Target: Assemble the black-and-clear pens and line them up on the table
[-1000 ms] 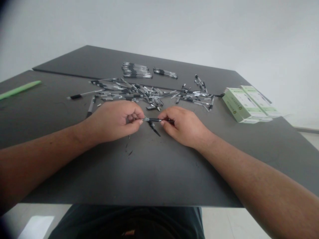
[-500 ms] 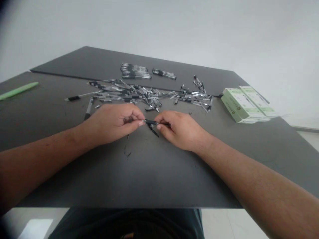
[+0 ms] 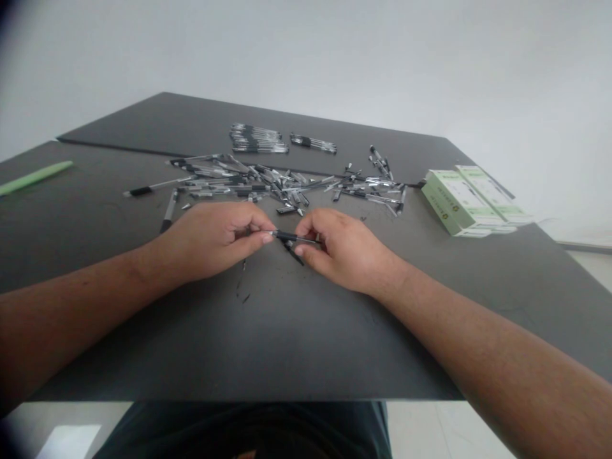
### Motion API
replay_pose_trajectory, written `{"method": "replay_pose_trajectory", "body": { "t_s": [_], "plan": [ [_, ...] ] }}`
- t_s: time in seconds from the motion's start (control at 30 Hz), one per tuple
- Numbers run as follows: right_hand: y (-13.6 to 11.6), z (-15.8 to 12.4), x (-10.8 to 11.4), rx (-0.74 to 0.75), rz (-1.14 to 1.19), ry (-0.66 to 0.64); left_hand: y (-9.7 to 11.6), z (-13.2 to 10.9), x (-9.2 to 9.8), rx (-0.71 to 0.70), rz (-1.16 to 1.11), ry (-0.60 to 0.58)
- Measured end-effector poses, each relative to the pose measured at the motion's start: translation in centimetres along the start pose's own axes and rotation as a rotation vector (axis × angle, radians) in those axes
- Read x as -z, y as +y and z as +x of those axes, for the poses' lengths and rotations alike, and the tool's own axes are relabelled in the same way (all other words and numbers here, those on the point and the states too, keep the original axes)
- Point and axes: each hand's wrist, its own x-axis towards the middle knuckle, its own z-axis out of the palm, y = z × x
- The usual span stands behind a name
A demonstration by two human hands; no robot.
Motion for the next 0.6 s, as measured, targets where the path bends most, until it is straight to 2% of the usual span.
{"method": "replay_pose_trajectory", "body": {
  "t_s": [0.2, 0.37, 0.6],
  "plan": [
    [0.11, 0.02, 0.06, 0.065, -0.002, -0.027, 0.05, 0.02, -0.01, -0.018, 0.0, 0.003],
    [-0.04, 0.0, 0.23, -0.014, 0.008, -0.003, 0.17, 0.07, -0.01, -0.01, 0.013, -0.004],
    [0.26, 0.08, 0.02, 0.074, -0.013, -0.023, 0.18, -0.05, 0.03, -0.03, 0.019, -0.015]
  ]
}}
